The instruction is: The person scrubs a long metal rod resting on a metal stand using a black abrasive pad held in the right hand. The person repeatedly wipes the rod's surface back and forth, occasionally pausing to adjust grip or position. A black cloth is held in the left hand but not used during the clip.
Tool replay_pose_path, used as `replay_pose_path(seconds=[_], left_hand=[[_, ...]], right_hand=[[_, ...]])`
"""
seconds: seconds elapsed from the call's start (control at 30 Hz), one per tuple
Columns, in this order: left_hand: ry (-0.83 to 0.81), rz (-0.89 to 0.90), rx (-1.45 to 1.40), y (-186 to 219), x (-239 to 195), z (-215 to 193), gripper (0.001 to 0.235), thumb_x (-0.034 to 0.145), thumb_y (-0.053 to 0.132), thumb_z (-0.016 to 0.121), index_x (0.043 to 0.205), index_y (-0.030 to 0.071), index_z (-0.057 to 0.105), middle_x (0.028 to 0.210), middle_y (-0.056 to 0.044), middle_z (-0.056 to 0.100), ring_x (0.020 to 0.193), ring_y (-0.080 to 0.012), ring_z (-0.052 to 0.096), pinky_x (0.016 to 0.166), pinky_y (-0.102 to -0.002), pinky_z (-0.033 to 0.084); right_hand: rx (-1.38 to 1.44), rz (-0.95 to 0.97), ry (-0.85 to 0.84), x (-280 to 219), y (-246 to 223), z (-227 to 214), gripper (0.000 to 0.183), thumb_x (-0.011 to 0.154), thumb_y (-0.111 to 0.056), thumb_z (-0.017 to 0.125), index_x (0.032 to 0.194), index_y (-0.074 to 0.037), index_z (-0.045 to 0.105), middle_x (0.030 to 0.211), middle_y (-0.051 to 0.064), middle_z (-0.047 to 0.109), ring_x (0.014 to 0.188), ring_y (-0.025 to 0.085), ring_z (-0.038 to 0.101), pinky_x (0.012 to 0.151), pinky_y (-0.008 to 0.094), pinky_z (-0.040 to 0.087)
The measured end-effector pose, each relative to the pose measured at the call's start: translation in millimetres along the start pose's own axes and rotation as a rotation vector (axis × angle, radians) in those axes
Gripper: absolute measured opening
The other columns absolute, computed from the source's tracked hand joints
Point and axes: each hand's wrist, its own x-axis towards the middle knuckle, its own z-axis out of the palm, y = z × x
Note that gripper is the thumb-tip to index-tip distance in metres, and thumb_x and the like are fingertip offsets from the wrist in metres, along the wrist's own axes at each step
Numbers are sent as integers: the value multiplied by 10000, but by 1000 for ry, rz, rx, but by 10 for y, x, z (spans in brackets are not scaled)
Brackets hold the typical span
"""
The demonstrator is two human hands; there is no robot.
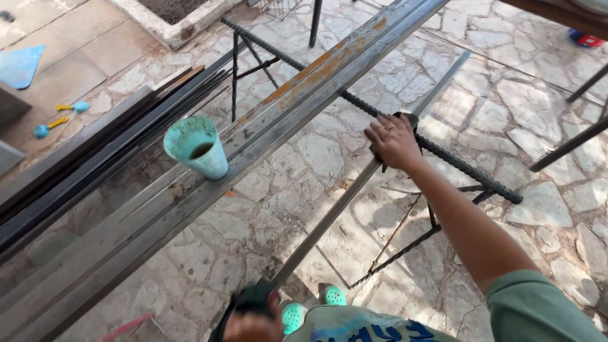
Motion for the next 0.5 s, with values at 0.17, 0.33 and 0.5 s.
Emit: replay_pose_path(seconds=[0.17,0.33,0.5], left_hand=[[-66,263,-173,1629,1332,641,383,872,303,694,522,148,681,480,-76,574,612,-346,684,761,-511,551],[-80,337,-317,2691,1889,1456,264,804,185,695,554,99,678,582,-168,640,867,-480,695,903,-612,476],[-86,41,-339,2302,1940,812,532,971,286,575,484,86,652,425,-119,544,493,-358,637,705,-498,496]], right_hand=[[-31,-48,20,177,225,217,678,1066,-774,206,1299,-340,672,1453,-44,589,1450,250,401,1245,474,150],[21,-27,-24,288,354,251,764,1050,-871,156,1214,-352,693,1478,-76,549,1461,239,359,1253,466,76],[26,-39,-84,226,311,143,815,1074,-854,129,1276,-291,682,1512,-15,536,1470,278,350,1251,459,88]])
